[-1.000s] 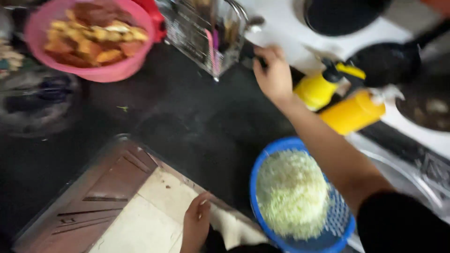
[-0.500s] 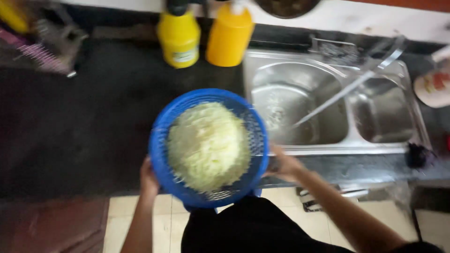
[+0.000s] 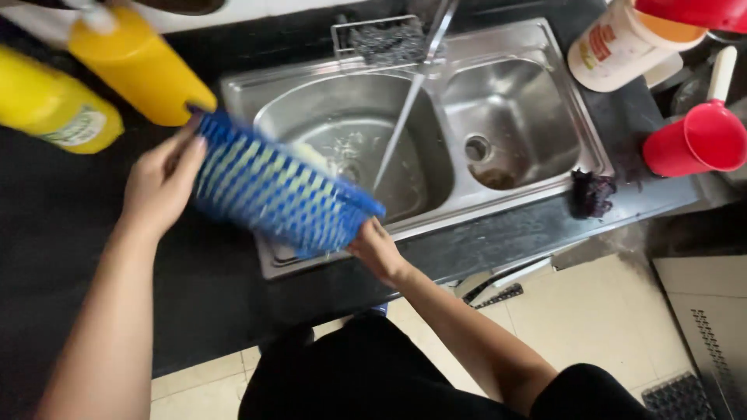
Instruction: The person cleans a kitchen sink and counter by wiping them with a damp cloth, then rinses shredded vegetables in the sink by hand, scooping them into a colander.
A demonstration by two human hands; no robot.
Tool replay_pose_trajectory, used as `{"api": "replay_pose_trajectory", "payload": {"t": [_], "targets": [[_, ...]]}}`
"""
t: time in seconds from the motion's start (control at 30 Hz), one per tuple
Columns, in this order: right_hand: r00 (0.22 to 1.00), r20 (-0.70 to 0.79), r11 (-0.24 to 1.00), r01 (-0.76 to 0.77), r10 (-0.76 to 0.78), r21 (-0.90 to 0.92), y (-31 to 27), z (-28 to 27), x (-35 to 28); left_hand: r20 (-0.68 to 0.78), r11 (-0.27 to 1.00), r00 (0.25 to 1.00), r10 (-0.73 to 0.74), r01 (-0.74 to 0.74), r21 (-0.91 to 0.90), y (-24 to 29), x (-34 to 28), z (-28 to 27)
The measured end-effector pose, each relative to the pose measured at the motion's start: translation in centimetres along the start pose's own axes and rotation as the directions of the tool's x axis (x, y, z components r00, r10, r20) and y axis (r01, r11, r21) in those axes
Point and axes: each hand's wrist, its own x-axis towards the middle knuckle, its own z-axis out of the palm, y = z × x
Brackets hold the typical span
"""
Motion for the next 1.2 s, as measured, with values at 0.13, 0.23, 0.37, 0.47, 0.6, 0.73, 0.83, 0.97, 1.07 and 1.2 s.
{"api": "replay_pose_trajectory", "payload": {"t": [0.13,0.23,0.37,0.47,0.6,0.73,0.83,0.97,1.07,1.2], "targets": [[0.979,0.065,0.968,-0.200,0.192,0.151,-9.2,3.9,-1.5,0.014,0.928,0.999,0.030,-0.033,0.370,2.7,6.7,7.0],[0.936,0.082,0.915,-0.351,0.341,0.200,-8.5,1.5,0.6,-0.004,0.885,0.997,-0.081,0.074,0.459,1.8,9.2,10.1],[0.870,-0.298,0.920,-0.379,0.392,0.104,-14.2,5.4,-2.5,0.003,0.935,0.989,-0.147,0.138,0.326,1.2,9.2,11.2],[0.937,-0.293,0.981,-0.196,0.189,0.006,-13.4,4.5,-3.3,-0.039,0.990,0.996,0.078,-0.073,0.118,2.0,7.1,10.3],[0.877,-0.201,0.857,0.338,-0.436,-0.388,-9.3,1.9,-2.1,-0.126,0.970,0.961,0.245,-0.240,0.049,-1.9,6.2,10.2],[0.928,-0.372,0.991,-0.071,0.023,-0.116,-10.8,2.7,-3.3,-0.124,0.974,0.976,-0.180,0.194,0.114,-0.5,5.1,10.0],[0.918,-0.357,0.977,0.115,-0.174,-0.179,-11.3,2.4,-2.9,-0.175,0.987,0.977,-0.126,0.141,0.074,0.3,5.5,10.2],[0.915,-0.399,0.962,-0.164,0.066,-0.217,-16.4,3.9,-2.7,-0.182,0.857,0.883,-0.432,0.465,0.220,-3.6,6.2,10.0],[0.943,-0.289,0.917,0.041,-0.166,-0.396,-16.0,2.6,-3.2,-0.203,0.927,0.909,-0.364,0.375,0.018,3.8,3.9,9.2],[0.953,-0.288,0.968,0.018,-0.092,-0.249,-13.6,1.0,-2.4,-0.174,0.951,0.965,-0.193,0.228,0.209,-1.5,2.5,9.0]]}}
